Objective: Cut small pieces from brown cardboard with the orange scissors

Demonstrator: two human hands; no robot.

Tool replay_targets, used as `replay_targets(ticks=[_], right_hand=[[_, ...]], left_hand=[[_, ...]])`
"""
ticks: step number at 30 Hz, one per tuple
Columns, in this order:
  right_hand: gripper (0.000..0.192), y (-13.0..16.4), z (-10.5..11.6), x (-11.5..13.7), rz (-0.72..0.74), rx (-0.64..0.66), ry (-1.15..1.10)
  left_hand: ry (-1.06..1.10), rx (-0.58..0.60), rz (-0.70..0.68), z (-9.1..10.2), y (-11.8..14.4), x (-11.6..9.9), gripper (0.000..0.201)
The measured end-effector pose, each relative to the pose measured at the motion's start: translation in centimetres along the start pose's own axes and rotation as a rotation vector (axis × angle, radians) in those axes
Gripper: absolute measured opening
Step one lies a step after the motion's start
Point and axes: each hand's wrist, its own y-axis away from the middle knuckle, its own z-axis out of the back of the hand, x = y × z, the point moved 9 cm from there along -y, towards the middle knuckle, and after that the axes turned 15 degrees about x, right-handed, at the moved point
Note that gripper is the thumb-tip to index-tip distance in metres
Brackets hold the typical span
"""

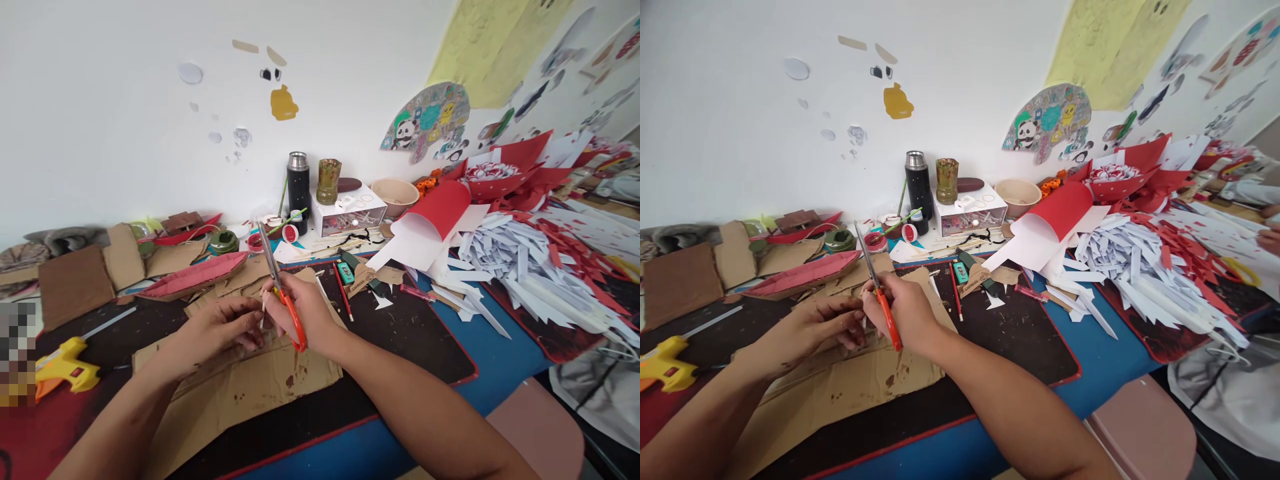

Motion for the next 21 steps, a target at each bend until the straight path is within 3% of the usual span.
replay_targets(ticks=[4,9,15,21], right_hand=[[0.014,0.2,-0.2,0.3,0.000,0.016,0.097],[0.015,0.4,0.0,1.1,0.004,0.005,0.127],[0.014,0.4,0.2,1.6,0.020,-0.011,0.137],[0.014,0.3,0.2,1.1,0.019,-0.011,0.104]], left_hand=[[-0.112,-0.035,0.000,-0.2,0.2,-0.2,0.053],[-0.360,-0.161,-0.003,0.6,0.5,-0.6,0.067],[-0.350,-0.168,0.010,0.7,0.3,0.0,0.072],[-0.301,-0.158,0.000,0.3,0.1,-0.9,0.059]])
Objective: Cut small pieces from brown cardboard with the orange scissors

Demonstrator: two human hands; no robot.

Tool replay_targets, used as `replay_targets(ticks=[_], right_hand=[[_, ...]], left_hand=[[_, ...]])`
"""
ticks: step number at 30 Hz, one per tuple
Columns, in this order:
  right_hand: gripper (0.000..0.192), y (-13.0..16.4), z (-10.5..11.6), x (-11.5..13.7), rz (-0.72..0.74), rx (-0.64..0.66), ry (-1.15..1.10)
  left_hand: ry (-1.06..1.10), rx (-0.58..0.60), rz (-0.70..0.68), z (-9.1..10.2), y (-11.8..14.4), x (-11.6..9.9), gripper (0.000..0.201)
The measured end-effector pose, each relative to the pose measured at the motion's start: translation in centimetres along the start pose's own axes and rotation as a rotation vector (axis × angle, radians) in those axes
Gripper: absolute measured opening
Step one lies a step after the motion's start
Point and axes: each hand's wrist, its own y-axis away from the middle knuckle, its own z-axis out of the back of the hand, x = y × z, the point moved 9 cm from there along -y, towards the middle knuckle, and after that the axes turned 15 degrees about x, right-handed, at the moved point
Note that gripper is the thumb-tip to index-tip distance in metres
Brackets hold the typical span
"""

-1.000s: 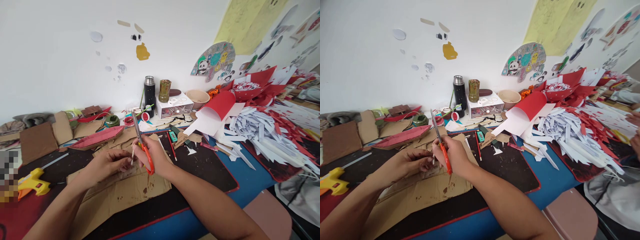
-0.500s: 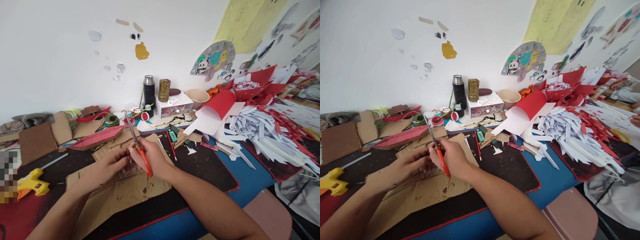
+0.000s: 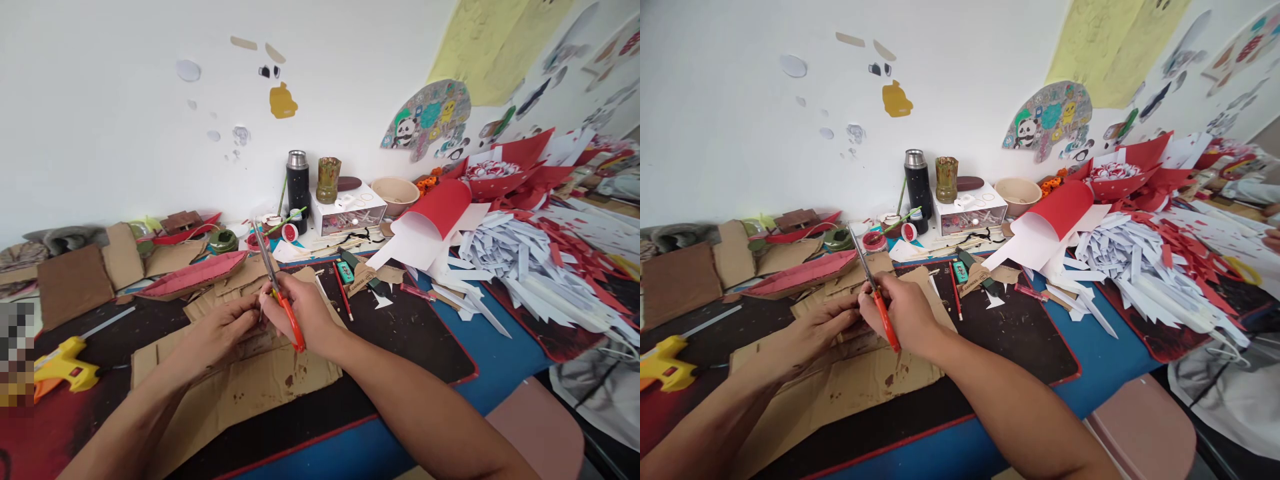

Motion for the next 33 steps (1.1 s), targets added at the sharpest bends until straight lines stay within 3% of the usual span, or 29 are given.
replay_targets(ticks=[7,14,19,24,33], right_hand=[[0.016,-0.1,0.0,-0.5,-0.023,-0.006,-0.073],[0.013,-0.2,-0.2,-0.5,0.012,-0.002,-0.087],[0.017,-0.1,-0.3,-0.7,-0.007,0.014,-0.090],[0.016,-0.1,-0.3,-0.9,-0.011,0.015,-0.086],[0.014,-0.1,-0.1,-0.6,-0.016,0.019,-0.035]], left_hand=[[0.165,0.014,-0.016,0.2,0.0,0.3,0.043],[0.365,0.167,0.000,-1.2,0.1,0.0,0.041],[0.415,0.139,-0.001,-1.3,0.0,0.0,0.042],[0.339,0.062,0.028,-0.7,0.1,0.8,0.042],[0.075,-0.045,0.045,0.4,0.7,1.8,0.062]])
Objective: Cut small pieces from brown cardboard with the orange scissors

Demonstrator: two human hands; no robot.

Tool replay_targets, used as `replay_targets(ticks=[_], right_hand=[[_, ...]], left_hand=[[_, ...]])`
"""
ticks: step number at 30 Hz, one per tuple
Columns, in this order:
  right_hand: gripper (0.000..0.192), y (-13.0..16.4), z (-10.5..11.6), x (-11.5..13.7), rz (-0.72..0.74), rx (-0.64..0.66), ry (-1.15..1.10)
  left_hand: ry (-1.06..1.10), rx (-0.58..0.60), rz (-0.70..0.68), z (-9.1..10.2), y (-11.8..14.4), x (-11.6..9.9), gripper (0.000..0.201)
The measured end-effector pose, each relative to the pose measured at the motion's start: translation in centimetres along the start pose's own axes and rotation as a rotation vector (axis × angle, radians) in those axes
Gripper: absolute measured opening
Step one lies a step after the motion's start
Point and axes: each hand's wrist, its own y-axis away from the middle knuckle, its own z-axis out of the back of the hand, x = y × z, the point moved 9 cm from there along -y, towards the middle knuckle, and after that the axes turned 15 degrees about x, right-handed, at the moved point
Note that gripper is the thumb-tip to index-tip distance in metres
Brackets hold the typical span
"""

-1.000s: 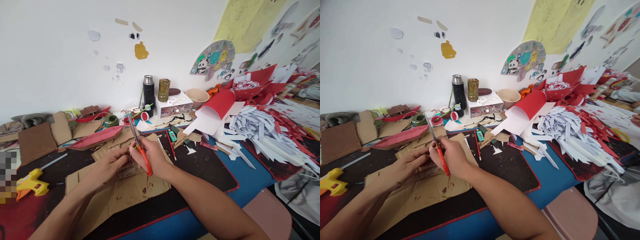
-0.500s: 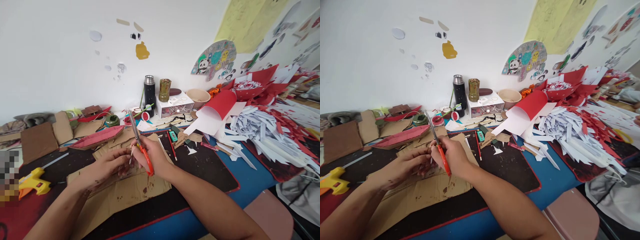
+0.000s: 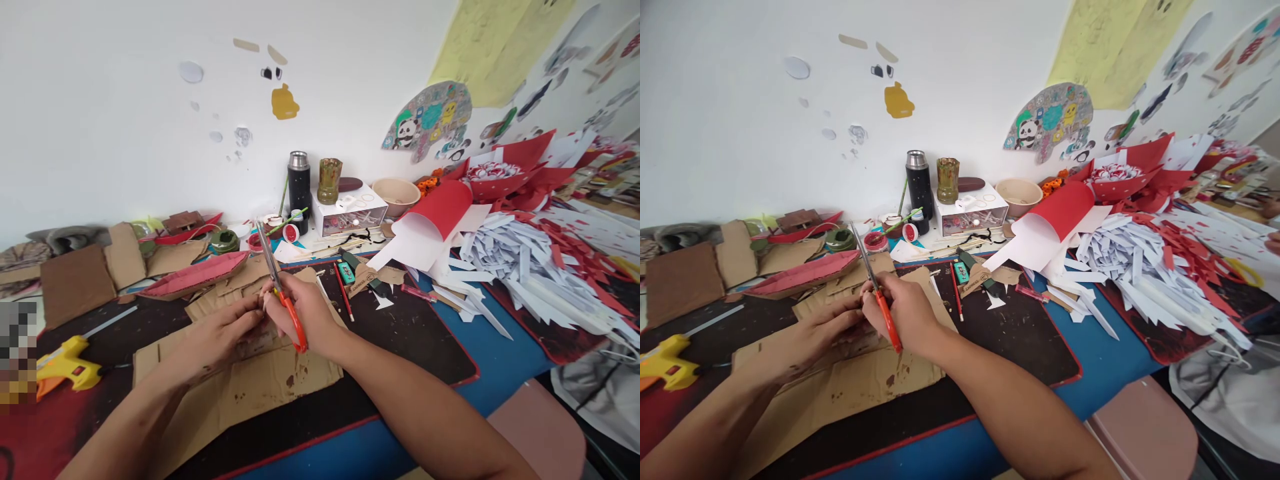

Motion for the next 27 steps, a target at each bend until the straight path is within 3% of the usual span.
replay_targets(ticks=[7,16,27], right_hand=[[0.008,0.0,0.2,0.4,0.001,-0.017,0.004],[0.014,0.2,-0.2,0.8,0.000,0.016,0.074],[0.012,0.2,-0.3,1.6,0.068,0.010,0.159]], left_hand=[[-0.033,0.035,-0.026,-0.1,0.0,-0.8,0.065],[-0.130,-0.008,-0.062,-0.4,-0.2,-2.2,0.057],[-0.161,-0.018,-0.036,-0.6,-0.4,-2.3,0.058]])
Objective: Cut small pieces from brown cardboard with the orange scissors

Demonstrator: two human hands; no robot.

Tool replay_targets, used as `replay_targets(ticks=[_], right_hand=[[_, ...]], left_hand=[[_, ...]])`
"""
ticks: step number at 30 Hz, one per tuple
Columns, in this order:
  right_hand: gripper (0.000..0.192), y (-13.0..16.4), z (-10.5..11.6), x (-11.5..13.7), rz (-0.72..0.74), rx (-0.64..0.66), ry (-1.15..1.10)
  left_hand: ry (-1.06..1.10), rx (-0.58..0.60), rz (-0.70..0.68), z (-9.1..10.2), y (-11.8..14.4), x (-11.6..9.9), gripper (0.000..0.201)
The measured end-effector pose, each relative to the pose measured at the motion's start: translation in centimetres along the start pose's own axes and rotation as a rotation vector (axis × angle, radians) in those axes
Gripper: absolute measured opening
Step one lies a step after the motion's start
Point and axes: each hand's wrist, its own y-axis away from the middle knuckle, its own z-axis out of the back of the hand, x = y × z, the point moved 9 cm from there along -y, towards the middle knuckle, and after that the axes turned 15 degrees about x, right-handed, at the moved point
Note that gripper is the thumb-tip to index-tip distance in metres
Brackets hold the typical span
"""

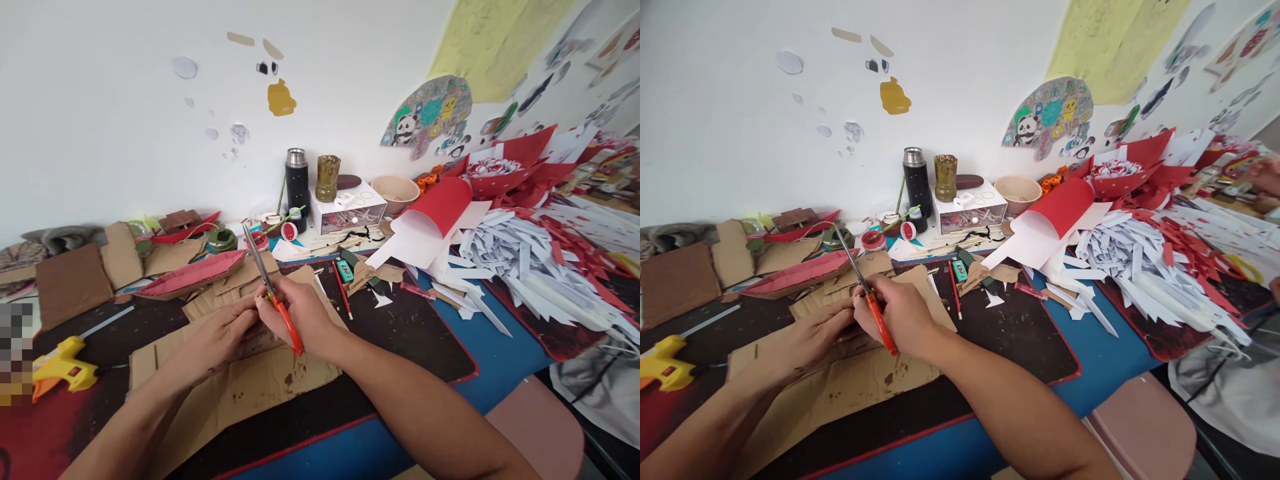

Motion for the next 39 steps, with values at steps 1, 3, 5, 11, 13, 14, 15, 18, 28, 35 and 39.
replay_targets(ticks=[1,3,5,11,13,14,15,18,28,35,39], right_hand=[[0.012,0.0,0.0,0.0,-0.003,0.004,0.001],[0.013,0.0,-0.1,0.0,-0.011,0.011,0.002],[0.013,0.0,-0.1,0.0,-0.013,0.012,0.006],[0.016,-0.1,0.1,-0.2,0.009,-0.017,0.055],[0.016,-0.2,0.1,-0.4,-0.001,-0.020,0.066],[0.016,-0.2,0.0,-0.4,-0.003,-0.021,0.067],[0.016,-0.2,0.0,-0.4,-0.003,-0.023,0.067],[0.015,-0.1,0.1,-0.4,0.009,-0.033,0.065],[0.016,-0.2,0.1,-0.7,-0.003,-0.025,0.113],[0.014,-0.1,0.3,-0.8,-0.024,-0.029,0.023],[0.016,-0.1,0.4,-1.0,-0.059,-0.022,-0.086]], left_hand=[[-0.002,0.000,0.001,0.0,0.0,0.0,0.057],[-0.006,0.001,0.000,-0.1,-0.1,-0.1,0.056],[-0.010,0.011,-0.005,-0.2,-0.1,-0.3,0.056],[-0.057,0.002,-0.004,-0.4,-0.2,-0.5,0.056],[-0.072,-0.008,-0.012,-0.4,-0.2,-0.6,0.057],[-0.077,-0.011,-0.019,-0.5,-0.2,-0.8,0.056],[-0.081,-0.013,-0.025,-0.5,-0.2,-0.9,0.055],[-0.079,-0.016,-0.035,-0.4,-0.2,-1.3,0.052],[-0.051,-0.013,-0.042,-0.6,-0.6,-2.4,0.047],[0.099,-0.030,-0.008,-0.3,-0.3,-0.1,0.045],[0.353,0.002,0.024,-0.7,0.1,2.0,0.047]])
